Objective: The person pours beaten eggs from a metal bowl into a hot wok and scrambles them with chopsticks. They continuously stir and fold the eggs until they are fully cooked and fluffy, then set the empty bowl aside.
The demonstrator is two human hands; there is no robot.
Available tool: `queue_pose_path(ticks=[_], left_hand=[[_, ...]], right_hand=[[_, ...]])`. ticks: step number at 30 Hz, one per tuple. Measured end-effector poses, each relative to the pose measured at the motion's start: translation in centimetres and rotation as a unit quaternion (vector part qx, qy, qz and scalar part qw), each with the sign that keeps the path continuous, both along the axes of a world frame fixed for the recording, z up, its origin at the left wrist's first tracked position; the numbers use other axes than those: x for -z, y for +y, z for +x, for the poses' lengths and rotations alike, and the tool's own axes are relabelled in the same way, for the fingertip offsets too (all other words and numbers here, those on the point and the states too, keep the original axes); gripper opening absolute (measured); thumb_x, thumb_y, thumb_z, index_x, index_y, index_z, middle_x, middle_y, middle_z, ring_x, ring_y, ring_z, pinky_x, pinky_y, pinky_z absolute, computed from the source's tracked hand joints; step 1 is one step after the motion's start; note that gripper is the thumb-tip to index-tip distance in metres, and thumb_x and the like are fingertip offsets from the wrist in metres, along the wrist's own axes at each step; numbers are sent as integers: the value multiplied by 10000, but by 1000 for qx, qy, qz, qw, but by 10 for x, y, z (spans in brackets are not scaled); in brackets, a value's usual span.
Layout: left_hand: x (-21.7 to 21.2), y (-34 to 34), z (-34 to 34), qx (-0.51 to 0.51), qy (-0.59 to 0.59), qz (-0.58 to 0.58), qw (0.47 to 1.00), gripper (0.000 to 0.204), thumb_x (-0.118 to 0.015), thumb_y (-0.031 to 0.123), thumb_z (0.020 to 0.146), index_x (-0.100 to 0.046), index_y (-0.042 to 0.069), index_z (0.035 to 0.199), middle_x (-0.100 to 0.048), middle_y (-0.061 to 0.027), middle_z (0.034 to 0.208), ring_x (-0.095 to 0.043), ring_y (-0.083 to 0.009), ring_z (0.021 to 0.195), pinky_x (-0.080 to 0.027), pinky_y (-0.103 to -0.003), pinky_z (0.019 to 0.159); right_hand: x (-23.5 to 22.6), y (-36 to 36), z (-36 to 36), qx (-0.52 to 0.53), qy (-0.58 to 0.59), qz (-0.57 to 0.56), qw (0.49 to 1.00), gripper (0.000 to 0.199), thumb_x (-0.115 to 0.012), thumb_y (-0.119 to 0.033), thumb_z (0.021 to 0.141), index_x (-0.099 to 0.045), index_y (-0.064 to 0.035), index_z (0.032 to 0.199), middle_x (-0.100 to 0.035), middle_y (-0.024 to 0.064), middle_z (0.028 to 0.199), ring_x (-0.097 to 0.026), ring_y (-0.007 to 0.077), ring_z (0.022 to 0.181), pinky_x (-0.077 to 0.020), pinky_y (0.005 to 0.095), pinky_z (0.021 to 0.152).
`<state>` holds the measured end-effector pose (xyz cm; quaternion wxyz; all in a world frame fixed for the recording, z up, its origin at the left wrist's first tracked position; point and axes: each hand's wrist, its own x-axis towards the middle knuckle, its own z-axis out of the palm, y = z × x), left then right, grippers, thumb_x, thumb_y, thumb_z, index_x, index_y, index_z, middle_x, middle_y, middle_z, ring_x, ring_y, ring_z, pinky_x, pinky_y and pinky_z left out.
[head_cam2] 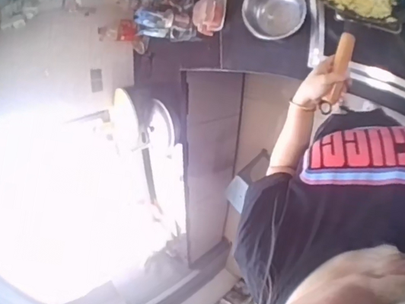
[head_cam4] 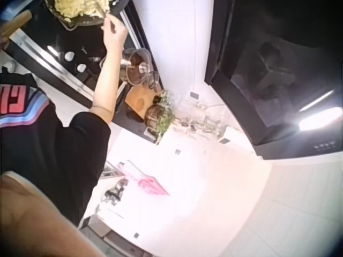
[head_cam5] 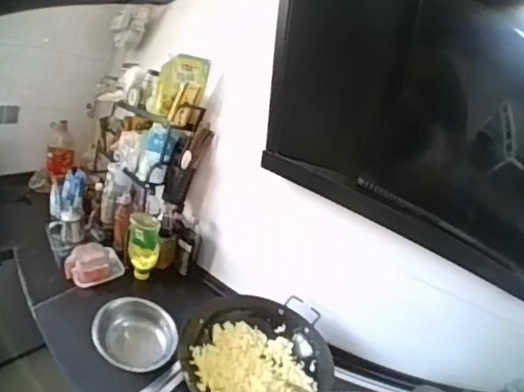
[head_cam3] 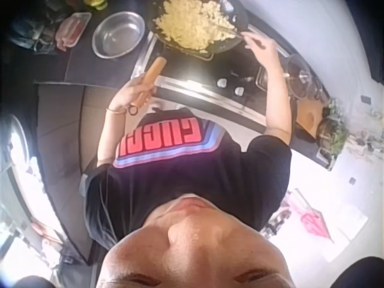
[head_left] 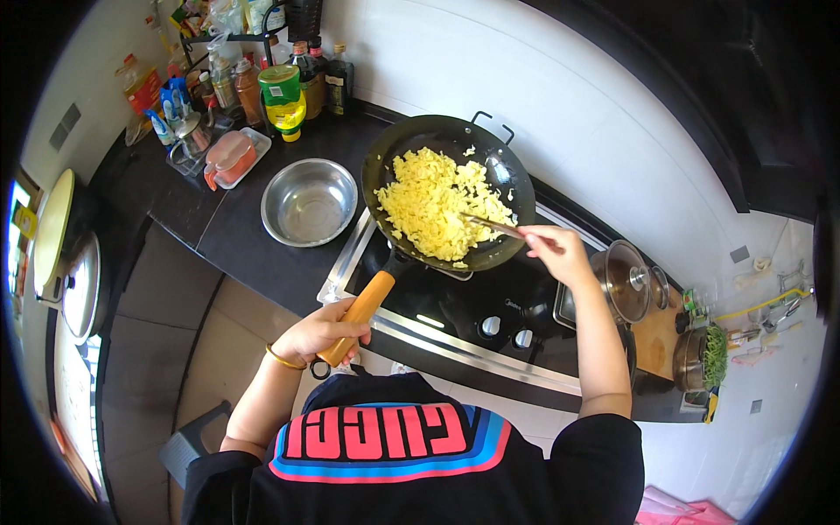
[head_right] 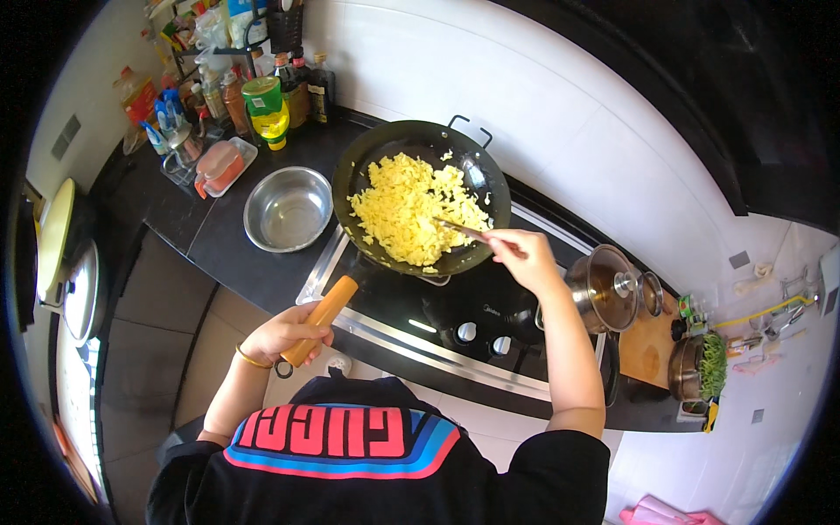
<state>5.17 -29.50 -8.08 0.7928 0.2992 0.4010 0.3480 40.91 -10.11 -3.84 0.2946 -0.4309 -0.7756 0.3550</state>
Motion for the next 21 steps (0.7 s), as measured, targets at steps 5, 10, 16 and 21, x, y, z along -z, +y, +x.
queue_pose_path(ticks=[5,10,16,21], left_hand=[[1,-1,0,-6,-4,6,1000,362,-586,135,871,-392,1,1146,-564,-80,790,-549,-106,524,-462,-236,425],[-3,0,2,0,-3,4,1000,375,-582,132,871,-388,-4,1161,-565,-81,793,-546,-109,529,-467,-240,438],[3,0,-1,6,0,4,1000,458,-563,120,875,-345,-11,1256,-568,-86,821,-553,-98,554,-475,-216,451],[5,-2,0,-3,-5,12,1000,474,-569,126,871,-340,-10,1264,-570,-89,824,-553,-97,551,-474,-215,448]], right_hand=[[-33,-12,13,85,-137,2,987,189,-574,-118,887,-662,0,1005,-666,102,917,-624,125,763,-560,266,625],[-5,-33,-47,-92,1,-22,996,153,-599,-74,856,-677,-19,975,-648,90,769,-625,137,644,-515,242,561],[43,29,-68,-48,-46,123,990,170,-576,-92,879,-664,-28,1009,-665,80,810,-588,105,587,-454,233,509],[-26,-26,-35,-93,-135,7,986,138,-608,-88,814,-696,-50,913,-670,117,777,-625,221,595,-476,298,555]])
